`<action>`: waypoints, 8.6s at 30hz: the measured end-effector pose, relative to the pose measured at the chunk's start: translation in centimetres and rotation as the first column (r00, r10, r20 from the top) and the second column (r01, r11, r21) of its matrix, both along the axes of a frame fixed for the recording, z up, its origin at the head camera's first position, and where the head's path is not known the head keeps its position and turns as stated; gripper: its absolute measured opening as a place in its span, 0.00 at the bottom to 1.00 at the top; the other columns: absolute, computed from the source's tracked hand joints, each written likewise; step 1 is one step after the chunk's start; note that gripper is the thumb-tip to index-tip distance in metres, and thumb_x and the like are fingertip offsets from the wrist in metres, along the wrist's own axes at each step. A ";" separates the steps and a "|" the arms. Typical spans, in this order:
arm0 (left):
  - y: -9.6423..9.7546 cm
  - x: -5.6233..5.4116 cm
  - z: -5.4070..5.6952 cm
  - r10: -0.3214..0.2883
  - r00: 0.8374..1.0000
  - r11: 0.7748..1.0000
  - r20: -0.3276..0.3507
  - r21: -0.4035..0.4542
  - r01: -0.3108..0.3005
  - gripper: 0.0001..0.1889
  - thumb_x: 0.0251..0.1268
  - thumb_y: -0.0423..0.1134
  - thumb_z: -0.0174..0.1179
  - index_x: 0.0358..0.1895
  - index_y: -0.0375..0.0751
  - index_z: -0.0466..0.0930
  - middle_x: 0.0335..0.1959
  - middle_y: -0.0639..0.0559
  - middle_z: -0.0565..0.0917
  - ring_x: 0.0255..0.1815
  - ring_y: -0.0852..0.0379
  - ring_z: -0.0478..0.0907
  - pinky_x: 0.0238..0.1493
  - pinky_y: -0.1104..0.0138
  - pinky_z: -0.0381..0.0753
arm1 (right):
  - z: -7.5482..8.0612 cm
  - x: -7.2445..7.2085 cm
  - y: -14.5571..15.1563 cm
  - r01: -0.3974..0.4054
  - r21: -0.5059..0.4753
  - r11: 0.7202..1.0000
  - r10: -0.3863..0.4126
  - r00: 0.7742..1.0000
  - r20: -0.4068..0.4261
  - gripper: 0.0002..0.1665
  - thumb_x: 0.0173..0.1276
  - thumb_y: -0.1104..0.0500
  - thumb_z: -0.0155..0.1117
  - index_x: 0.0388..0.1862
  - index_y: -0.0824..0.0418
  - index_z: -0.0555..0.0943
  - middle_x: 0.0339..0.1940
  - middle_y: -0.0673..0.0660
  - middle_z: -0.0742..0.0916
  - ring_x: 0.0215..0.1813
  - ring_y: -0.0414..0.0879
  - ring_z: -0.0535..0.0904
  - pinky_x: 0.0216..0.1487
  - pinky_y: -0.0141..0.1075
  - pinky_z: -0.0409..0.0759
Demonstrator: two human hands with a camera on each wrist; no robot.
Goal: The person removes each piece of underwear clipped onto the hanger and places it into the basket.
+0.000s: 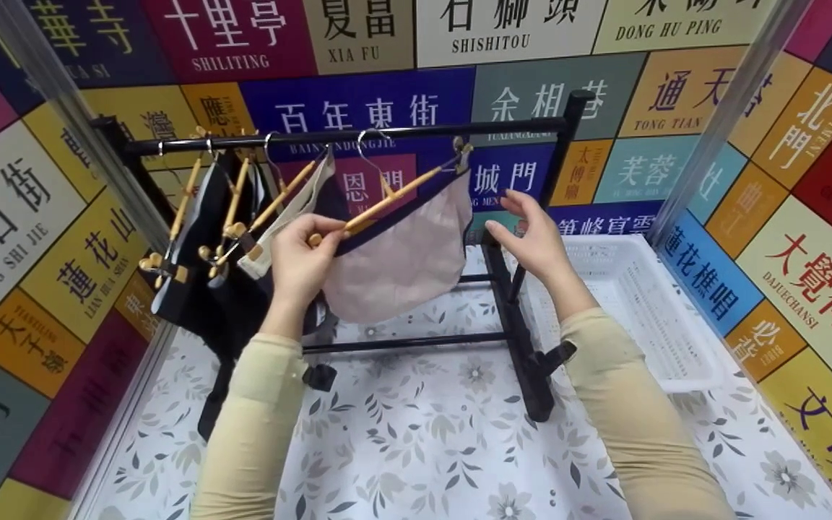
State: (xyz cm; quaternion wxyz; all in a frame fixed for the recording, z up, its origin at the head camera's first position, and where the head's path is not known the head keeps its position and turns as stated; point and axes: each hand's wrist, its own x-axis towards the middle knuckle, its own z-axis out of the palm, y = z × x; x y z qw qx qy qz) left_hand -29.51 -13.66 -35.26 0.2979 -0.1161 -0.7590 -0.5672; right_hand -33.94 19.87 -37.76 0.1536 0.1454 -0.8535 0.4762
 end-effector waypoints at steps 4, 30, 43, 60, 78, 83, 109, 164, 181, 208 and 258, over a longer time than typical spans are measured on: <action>-0.2 0.4 -0.8 -0.045 0.999 0.999 0.030 -0.022 0.045 0.02 0.57 0.24 0.67 0.33 0.31 0.86 0.33 0.42 0.87 0.30 0.63 0.80 0.31 0.76 0.76 | -0.1 0.0 0.3 0.004 -0.024 1.000 -0.003 1.000 0.016 0.39 0.70 0.52 0.65 0.74 0.65 0.63 0.70 0.62 0.75 0.71 0.54 0.68 0.70 0.45 0.65; 0.3 1.8 -5.0 -0.296 0.931 0.947 0.213 -0.060 0.315 0.03 0.57 0.26 0.68 0.35 0.32 0.87 0.33 0.43 0.87 0.34 0.53 0.81 0.31 0.72 0.76 | -3.3 1.5 2.5 -0.178 -0.210 0.961 0.203 0.974 0.104 0.20 0.76 0.66 0.54 0.63 0.74 0.73 0.48 0.69 0.85 0.48 0.46 0.84 0.50 0.35 0.79; 0.0 1.9 -6.5 -0.247 0.929 0.923 0.274 -0.224 0.312 0.02 0.59 0.32 0.70 0.34 0.37 0.88 0.33 0.51 0.86 0.30 0.57 0.76 0.31 0.69 0.74 | -5.6 3.7 3.8 -0.188 -0.242 0.952 0.227 0.964 0.141 0.14 0.74 0.66 0.57 0.53 0.75 0.76 0.44 0.69 0.86 0.44 0.40 0.85 0.48 0.32 0.80; 0.4 2.4 -8.3 -0.087 0.986 0.787 0.140 -0.597 0.155 0.03 0.57 0.38 0.73 0.29 0.47 0.87 0.30 0.55 0.83 0.31 0.58 0.78 0.36 0.61 0.78 | -8.3 5.2 4.9 -0.200 -0.233 0.952 0.234 0.963 0.132 0.14 0.72 0.68 0.60 0.52 0.76 0.76 0.43 0.68 0.86 0.43 0.45 0.86 0.45 0.33 0.82; 1.3 3.4 -11.7 -0.052 0.975 0.689 -0.214 -0.715 -0.120 0.06 0.57 0.34 0.71 0.32 0.47 0.83 0.36 0.50 0.78 0.30 0.50 0.79 0.28 0.57 0.80 | -7.4 8.3 4.7 -0.213 -0.109 0.971 0.226 0.967 0.121 0.13 0.69 0.73 0.59 0.51 0.79 0.75 0.43 0.73 0.85 0.42 0.52 0.86 0.45 0.36 0.83; 1.3 3.5 -12.9 -0.034 0.967 0.674 -0.252 -0.720 -0.164 0.06 0.56 0.34 0.72 0.32 0.46 0.83 0.35 0.50 0.77 0.28 0.50 0.78 0.26 0.57 0.79 | -8.1 8.6 4.5 -0.194 -0.069 0.979 0.200 0.976 0.092 0.12 0.70 0.71 0.59 0.50 0.77 0.77 0.41 0.70 0.86 0.41 0.51 0.85 0.43 0.31 0.81; 1.4 3.7 -15.2 -0.001 0.967 0.688 -0.253 -0.702 -0.183 0.06 0.57 0.34 0.71 0.33 0.46 0.82 0.35 0.49 0.78 0.26 0.50 0.77 0.24 0.58 0.78 | -9.9 8.7 3.1 -0.027 -0.020 0.999 0.023 0.984 -0.174 0.06 0.63 0.74 0.66 0.39 0.72 0.85 0.35 0.62 0.88 0.37 0.39 0.84 0.41 0.23 0.77; 3.4 4.4 -16.4 0.037 0.964 0.751 -0.265 -0.629 -0.202 0.05 0.59 0.33 0.67 0.33 0.44 0.79 0.36 0.49 0.79 0.24 0.49 0.78 0.22 0.58 0.77 | -12.5 7.7 1.2 0.113 0.523 0.845 0.229 0.807 -0.544 0.11 0.62 0.58 0.72 0.44 0.54 0.86 0.36 0.51 0.88 0.37 0.51 0.81 0.54 0.53 0.74; 3.1 4.5 -15.6 -0.013 0.957 0.705 -0.289 -0.682 -0.196 0.09 0.56 0.33 0.71 0.38 0.43 0.81 0.39 0.49 0.80 0.26 0.47 0.79 0.28 0.56 0.79 | -13.0 7.7 1.0 0.150 0.455 0.878 0.159 0.804 -0.573 0.03 0.62 0.59 0.70 0.36 0.53 0.87 0.31 0.50 0.86 0.34 0.51 0.80 0.45 0.50 0.71; 2.3 5.1 -16.6 -0.020 0.952 0.628 -0.305 -0.744 -0.225 0.17 0.53 0.37 0.72 0.45 0.37 0.79 0.39 0.44 0.84 0.42 0.45 0.79 0.44 0.54 0.78 | -15.1 8.1 1.8 0.155 0.418 0.895 0.131 0.805 -0.579 0.04 0.64 0.57 0.68 0.37 0.53 0.87 0.31 0.50 0.86 0.35 0.52 0.80 0.47 0.50 0.70; 2.8 5.2 -14.7 -0.041 0.939 0.715 -0.343 -0.666 -0.212 0.13 0.53 0.34 0.71 0.42 0.37 0.81 0.36 0.45 0.86 0.37 0.46 0.79 0.43 0.58 0.79 | -13.5 8.1 2.1 0.162 0.411 0.897 0.113 0.816 -0.567 0.07 0.60 0.61 0.73 0.38 0.53 0.88 0.33 0.51 0.88 0.36 0.52 0.80 0.50 0.52 0.71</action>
